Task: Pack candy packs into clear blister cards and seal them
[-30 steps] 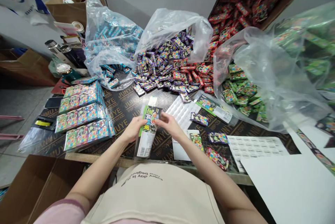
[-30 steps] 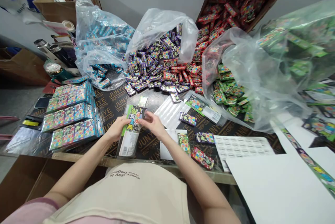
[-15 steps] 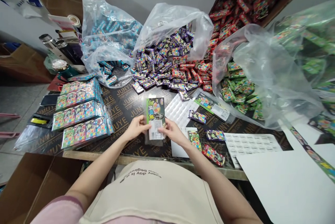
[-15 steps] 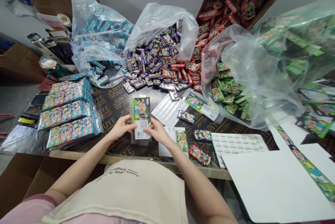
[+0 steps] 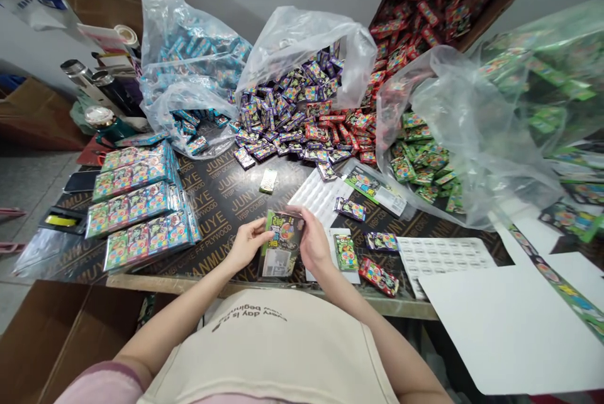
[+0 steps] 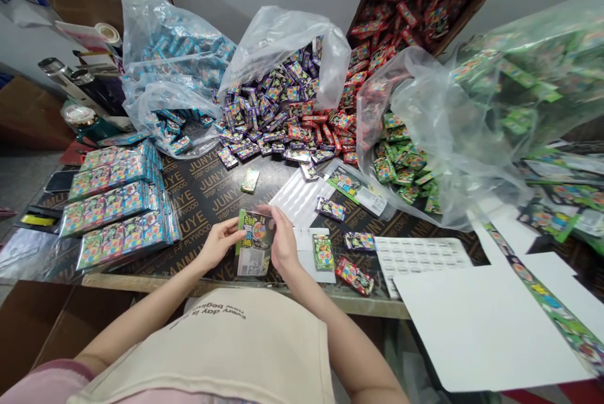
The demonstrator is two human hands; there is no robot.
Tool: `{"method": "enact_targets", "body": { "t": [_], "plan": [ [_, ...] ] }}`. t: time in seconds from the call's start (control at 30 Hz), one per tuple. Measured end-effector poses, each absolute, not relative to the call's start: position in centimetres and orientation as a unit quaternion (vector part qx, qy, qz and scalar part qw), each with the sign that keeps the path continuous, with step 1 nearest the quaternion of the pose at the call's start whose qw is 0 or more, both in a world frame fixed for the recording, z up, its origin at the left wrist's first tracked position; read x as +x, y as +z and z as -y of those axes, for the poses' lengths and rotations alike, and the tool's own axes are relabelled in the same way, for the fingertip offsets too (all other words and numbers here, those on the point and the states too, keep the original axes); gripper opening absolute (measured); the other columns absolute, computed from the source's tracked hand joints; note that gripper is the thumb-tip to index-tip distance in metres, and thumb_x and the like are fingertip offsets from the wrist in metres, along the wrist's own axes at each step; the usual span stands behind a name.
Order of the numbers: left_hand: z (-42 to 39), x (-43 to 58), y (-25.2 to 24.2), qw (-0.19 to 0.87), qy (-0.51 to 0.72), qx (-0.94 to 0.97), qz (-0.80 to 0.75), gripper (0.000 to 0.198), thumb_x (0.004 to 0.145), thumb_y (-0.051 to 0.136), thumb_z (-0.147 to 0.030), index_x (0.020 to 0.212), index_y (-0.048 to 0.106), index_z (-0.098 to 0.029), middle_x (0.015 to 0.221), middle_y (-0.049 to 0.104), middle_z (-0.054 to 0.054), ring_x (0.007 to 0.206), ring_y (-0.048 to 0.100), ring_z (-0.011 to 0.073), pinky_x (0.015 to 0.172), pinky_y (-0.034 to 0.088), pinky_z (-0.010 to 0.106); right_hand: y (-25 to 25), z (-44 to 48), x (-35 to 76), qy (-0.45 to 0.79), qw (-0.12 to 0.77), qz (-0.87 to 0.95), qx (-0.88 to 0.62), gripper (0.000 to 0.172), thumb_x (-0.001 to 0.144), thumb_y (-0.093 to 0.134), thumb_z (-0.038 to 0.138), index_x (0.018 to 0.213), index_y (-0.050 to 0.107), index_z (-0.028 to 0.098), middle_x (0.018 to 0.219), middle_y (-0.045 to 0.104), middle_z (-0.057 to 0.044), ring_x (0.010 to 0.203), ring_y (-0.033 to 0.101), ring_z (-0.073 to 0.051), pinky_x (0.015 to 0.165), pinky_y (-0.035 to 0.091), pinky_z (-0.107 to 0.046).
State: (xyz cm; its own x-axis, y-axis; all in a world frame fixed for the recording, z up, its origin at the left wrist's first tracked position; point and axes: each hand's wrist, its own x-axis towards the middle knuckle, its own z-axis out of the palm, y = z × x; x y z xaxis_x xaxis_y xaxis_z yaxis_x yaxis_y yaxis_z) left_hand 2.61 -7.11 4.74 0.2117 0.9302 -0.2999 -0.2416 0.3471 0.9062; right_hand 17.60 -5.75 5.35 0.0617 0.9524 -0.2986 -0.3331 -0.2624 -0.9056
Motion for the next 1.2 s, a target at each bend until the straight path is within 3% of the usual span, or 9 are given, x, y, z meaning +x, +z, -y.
{"method": "enact_targets", "body": {
  "t": [0.13,0.3,0.37,0.47,0.57,0.83,0.93,1.07,1.2],
  "plan": [
    [7.1,2.8,5.5,0.703,0.440,0.238,-0.505,0.046,0.071,0.067,-0.054,0.080,0.073,-0.010,0.074,0.072,0.009,0.068,0.066,0.0199,0.063,0.050,0.029,6.3,5.7,18.0,0.668,0.501,0.285,-0.471,0.013,0.069,0.061,0.031,0.072,0.068,0.020,0.080,0.073,-0.003,0.082,0.068,-0.021,0.079,0.053,-0.035],
    [6.4,1.9,7.4,0.707,0.411,0.255,-0.516,0.023,0.060,0.077,-0.030,0.077,0.075,-0.014,0.081,0.074,0.008,0.071,0.065,0.0178,0.063,0.050,0.026,6.4,5.2,19.2,0.744,0.424,0.257,-0.447,0.012,0.061,0.071,0.026,0.071,0.071,0.020,0.076,0.074,-0.003,0.074,0.069,-0.021,0.071,0.055,-0.035],
    [6.6,1.5,8.5,0.646,0.430,0.334,-0.535,0.020,0.062,0.077,-0.026,0.080,0.076,-0.017,0.083,0.074,0.007,0.076,0.066,0.0184,0.068,0.050,0.027,6.1,5.4,19.5,0.697,0.444,0.311,-0.470,0.016,0.062,0.075,0.030,0.075,0.074,0.021,0.078,0.075,-0.004,0.075,0.069,-0.021,0.072,0.055,-0.036],
    [7.3,1.1,9.9,0.530,0.442,0.480,-0.542,0.013,0.065,0.077,-0.026,0.077,0.077,-0.020,0.083,0.074,0.007,0.078,0.066,0.0202,0.074,0.051,0.030,5.8,6.1,19.9,0.557,0.495,0.451,-0.492,0.015,0.068,0.075,0.031,0.082,0.076,0.027,0.090,0.075,-0.003,0.086,0.069,-0.023,0.086,0.053,-0.041],
    [7.5,0.9,10.5,0.491,0.423,0.548,-0.529,0.010,0.067,0.076,-0.026,0.075,0.078,-0.021,0.083,0.074,0.007,0.078,0.067,0.0217,0.076,0.052,0.032,6.1,6.7,20.4,0.503,0.489,0.536,-0.469,0.013,0.073,0.071,0.030,0.086,0.076,0.030,0.094,0.075,-0.002,0.091,0.068,-0.023,0.090,0.052,-0.043],
    [6.2,0.8,11.1,0.512,0.365,0.560,-0.539,0.011,0.068,0.074,-0.027,0.071,0.076,-0.017,0.069,0.072,0.006,0.064,0.065,0.0195,0.063,0.051,0.029,7.8,5.7,20.8,0.563,0.426,0.529,-0.472,0.014,0.072,0.072,0.035,0.079,0.076,0.023,0.070,0.073,-0.002,0.055,0.062,-0.015,0.055,0.052,-0.029],
    [6.7,0.9,11.3,0.429,0.370,0.640,-0.520,0.007,0.071,0.071,-0.024,0.071,0.076,-0.019,0.076,0.073,0.008,0.069,0.067,0.0198,0.069,0.052,0.030,7.7,5.8,21.1,0.538,0.425,0.568,-0.455,0.012,0.077,0.069,0.032,0.079,0.076,0.022,0.074,0.074,-0.003,0.061,0.065,-0.016,0.058,0.054,-0.029],
    [7.4,0.5,10.4,0.357,0.376,0.705,-0.484,0.006,0.074,0.070,-0.023,0.072,0.075,-0.020,0.084,0.074,0.009,0.075,0.069,0.0194,0.073,0.053,0.030,6.6,6.8,21.7,0.411,0.458,0.664,-0.426,0.013,0.082,0.064,0.024,0.090,0.075,0.025,0.095,0.075,-0.004,0.087,0.070,-0.019,0.077,0.057,-0.033],
    [7.3,0.3,9.3,0.305,0.403,0.733,-0.455,0.010,0.079,0.067,-0.022,0.071,0.072,-0.017,0.081,0.074,0.008,0.071,0.069,0.0166,0.067,0.054,0.027,5.5,7.3,21.9,0.295,0.490,0.724,-0.385,0.019,0.085,0.059,0.016,0.095,0.073,0.025,0.098,0.074,-0.005,0.088,0.070,-0.018,0.079,0.058,-0.031]
  ]
}}
